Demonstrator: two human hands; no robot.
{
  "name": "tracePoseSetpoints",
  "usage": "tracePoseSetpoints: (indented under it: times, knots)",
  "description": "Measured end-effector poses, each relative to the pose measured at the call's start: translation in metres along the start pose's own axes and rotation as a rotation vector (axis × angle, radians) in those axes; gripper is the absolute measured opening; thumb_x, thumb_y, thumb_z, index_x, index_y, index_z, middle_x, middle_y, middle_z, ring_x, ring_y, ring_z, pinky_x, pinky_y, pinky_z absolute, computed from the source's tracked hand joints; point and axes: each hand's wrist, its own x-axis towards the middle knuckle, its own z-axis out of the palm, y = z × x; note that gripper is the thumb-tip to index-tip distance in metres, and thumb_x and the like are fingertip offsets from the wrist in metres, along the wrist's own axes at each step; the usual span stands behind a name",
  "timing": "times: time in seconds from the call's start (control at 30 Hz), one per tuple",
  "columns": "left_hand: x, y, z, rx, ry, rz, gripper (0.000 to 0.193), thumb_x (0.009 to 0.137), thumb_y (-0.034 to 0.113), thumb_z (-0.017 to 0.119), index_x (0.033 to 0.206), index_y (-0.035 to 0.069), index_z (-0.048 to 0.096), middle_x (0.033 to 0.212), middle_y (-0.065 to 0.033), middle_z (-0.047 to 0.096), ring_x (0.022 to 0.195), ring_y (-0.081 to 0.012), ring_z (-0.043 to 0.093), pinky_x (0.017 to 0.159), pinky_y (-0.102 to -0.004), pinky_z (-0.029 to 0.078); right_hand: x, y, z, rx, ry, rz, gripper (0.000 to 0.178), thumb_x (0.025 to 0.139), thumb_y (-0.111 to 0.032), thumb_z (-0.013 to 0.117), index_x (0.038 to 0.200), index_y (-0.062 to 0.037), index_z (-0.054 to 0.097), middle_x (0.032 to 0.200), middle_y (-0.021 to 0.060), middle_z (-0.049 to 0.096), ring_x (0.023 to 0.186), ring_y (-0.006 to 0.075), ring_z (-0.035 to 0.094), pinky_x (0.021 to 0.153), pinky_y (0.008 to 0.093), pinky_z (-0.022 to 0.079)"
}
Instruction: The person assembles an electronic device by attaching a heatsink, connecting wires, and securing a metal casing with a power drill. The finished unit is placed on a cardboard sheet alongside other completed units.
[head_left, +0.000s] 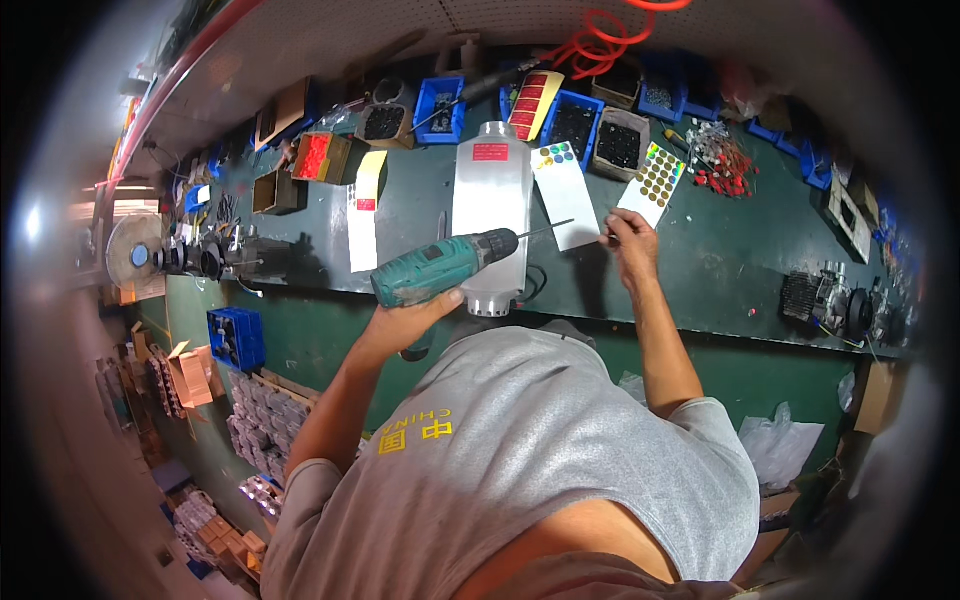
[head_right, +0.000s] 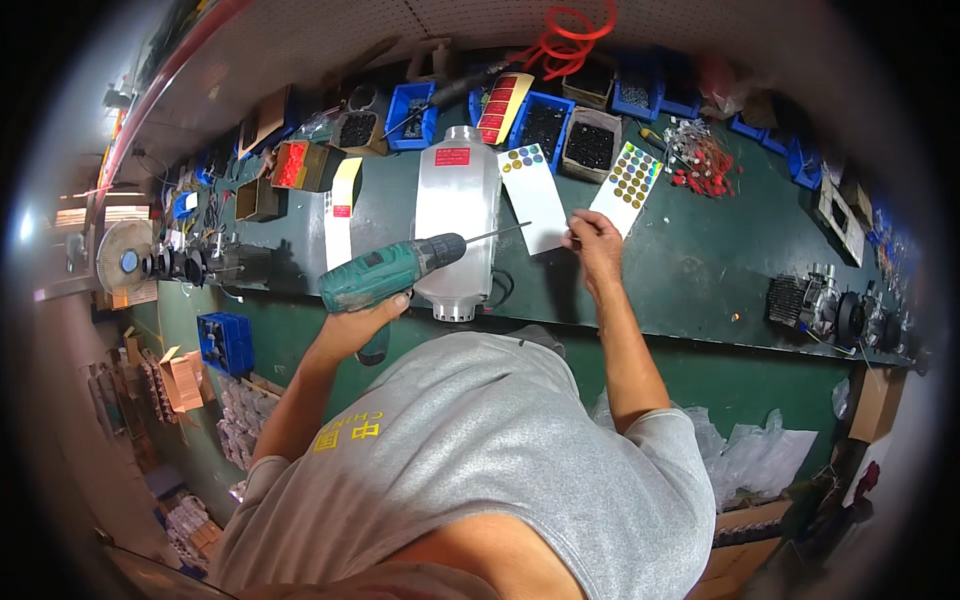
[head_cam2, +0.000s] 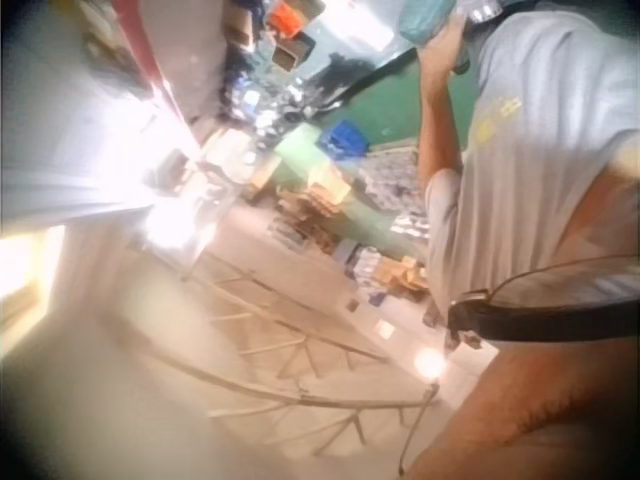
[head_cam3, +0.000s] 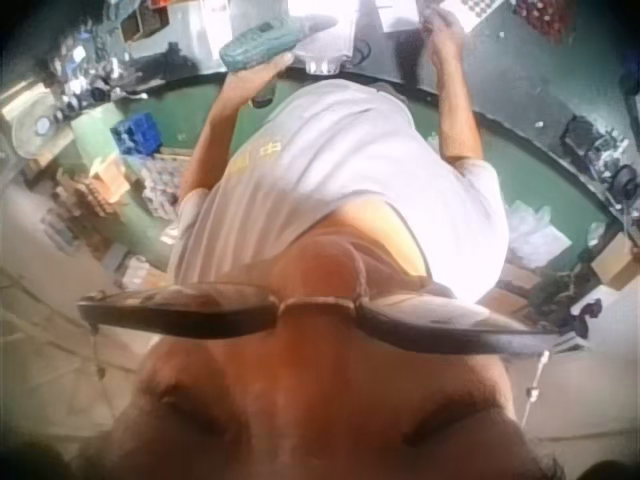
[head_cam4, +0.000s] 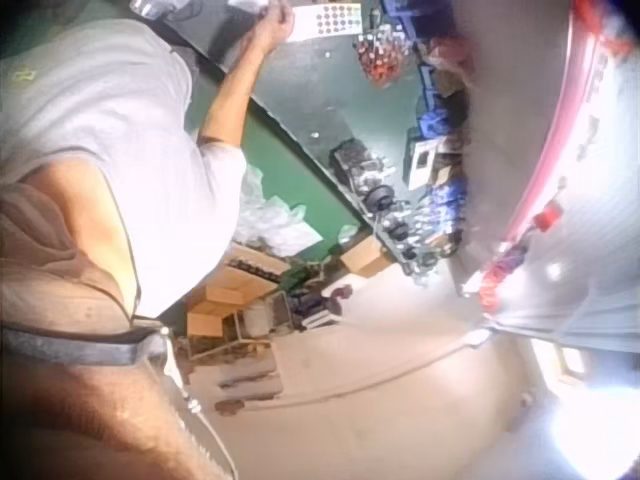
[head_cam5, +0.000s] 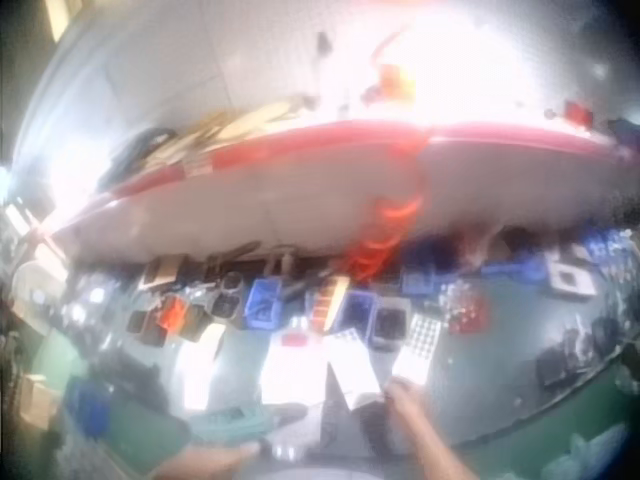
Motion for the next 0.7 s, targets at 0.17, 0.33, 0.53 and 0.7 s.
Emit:
tracePoseSetpoints:
  times: [0.17,0.33,0.53,0.7]
  knots:
    - [0.016,-0.025,-0.034,-0.141,-0.058,-0.071,0.026,0.093,0.025,0.075,0.109,0.006,0.067,0.092,-0.0004,0.065,0.083,-0.0103,0.060,0.076,-0.0291,0.051,-0.032,-0.012,0.078,0.262,-0.222,0.061,0.019,0.096,-0.006,0.066,0.113,0.0020,0.065,0.093,0.0078,0.068,0.078,0.0128,0.066,0.070,0.0280,0.062]
    - [0.040,-0.052,-0.085,-0.200,-0.153,-0.023,0.021,0.093,0.024,0.074,0.100,0.007,0.066,0.084,0.0013,0.062,0.075,-0.0090,0.057,0.069,-0.0279,0.049,-0.043,-0.002,0.117,0.200,-0.128,0.038,0.017,0.097,-0.007,0.065,0.111,0.0016,0.065,0.093,0.0072,0.067,0.077,0.0125,0.066,0.071,0.0290,0.063]
    - [0.063,-0.083,-0.170,-0.365,-0.310,-0.098,0.025,0.091,0.017,0.073,0.108,0.000,0.067,0.080,-0.0038,0.066,0.073,-0.0132,0.062,0.070,-0.0320,0.055,-0.064,0.000,0.156,-0.230,-0.219,-0.021,0.015,0.094,-0.005,0.068,0.107,0.0032,0.068,0.092,0.0096,0.069,0.082,0.0167,0.068,0.073,0.0307,0.061]
    - [0.075,-0.104,-0.219,-0.470,-0.387,-0.202,0.020,0.090,0.019,0.073,0.102,0.004,0.066,0.075,-0.0039,0.064,0.081,-0.0148,0.063,0.076,-0.0357,0.054,-0.076,0.012,0.197,-0.267,-0.244,0.013,0.020,0.094,-0.005,0.068,0.112,0.0032,0.067,0.098,0.0109,0.070,0.086,0.0187,0.067,0.075,0.0343,0.060]
